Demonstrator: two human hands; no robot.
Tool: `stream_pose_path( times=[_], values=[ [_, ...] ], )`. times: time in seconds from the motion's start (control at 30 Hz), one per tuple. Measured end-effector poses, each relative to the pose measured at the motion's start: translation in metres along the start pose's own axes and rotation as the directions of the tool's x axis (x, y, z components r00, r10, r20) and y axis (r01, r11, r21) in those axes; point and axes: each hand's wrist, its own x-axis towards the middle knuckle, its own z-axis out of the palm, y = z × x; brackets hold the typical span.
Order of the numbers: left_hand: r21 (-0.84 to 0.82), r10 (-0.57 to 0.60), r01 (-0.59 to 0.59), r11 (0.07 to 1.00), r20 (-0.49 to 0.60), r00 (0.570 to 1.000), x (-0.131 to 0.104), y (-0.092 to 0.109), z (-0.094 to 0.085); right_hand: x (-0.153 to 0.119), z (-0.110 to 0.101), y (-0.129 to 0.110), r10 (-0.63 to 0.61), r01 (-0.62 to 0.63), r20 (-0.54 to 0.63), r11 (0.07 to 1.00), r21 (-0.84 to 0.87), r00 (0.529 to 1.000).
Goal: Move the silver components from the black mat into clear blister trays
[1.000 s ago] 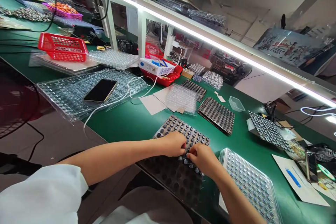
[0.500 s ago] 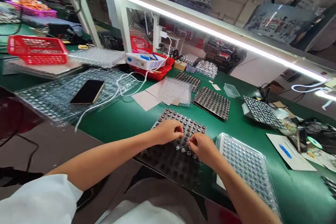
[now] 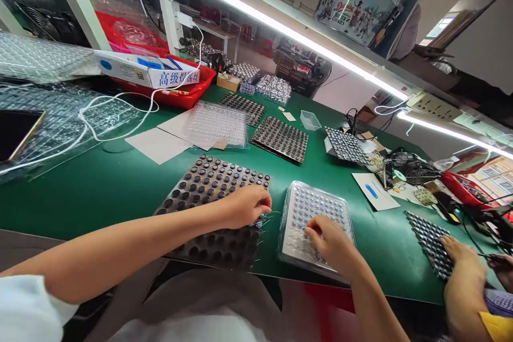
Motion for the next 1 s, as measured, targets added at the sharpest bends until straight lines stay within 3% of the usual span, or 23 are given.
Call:
stream_pose_path(
  times=[0.2, 0.43, 0.67, 0.8, 0.9, 1.0],
  values=[
    [0.113, -0.025, 0.008, 0.994, 0.147, 0.989, 0.033, 0.036, 0.032, 0.011, 0.012, -0.011, 0.102, -0.101, 0.005, 0.993, -0.056, 0.995],
    [0.295, -0.081, 0.001, 0.956, 0.259, 0.962, 0.052, 0.056, 0.053, -0.002, 0.007, 0.011, 0.127, -0.124, -0.172, 0.992, 0.028, 0.977],
    [0.394, -0.092, -0.010, 0.919, 0.239, 0.967, 0.059, 0.063, 0.063, -0.014, 0.009, 0.023, 0.122, -0.111, -0.207, 0.992, 0.067, 0.971],
    [0.243, -0.047, 0.008, 0.970, 0.155, 0.987, 0.043, 0.043, 0.039, -0.014, 0.011, 0.022, 0.061, -0.053, -0.227, 0.998, 0.040, 0.972],
    [0.122, -0.026, 0.025, 0.992, 0.011, 1.000, 0.015, 0.014, -0.002, -0.009, 0.012, 0.016, -0.011, 0.016, -0.250, 1.000, 0.018, 0.968],
    [0.080, -0.103, 0.111, 0.991, -0.095, 0.990, -0.020, -0.017, -0.043, 0.004, 0.013, -0.004, -0.124, 0.125, -0.187, 0.992, -0.007, 0.974]
  ],
)
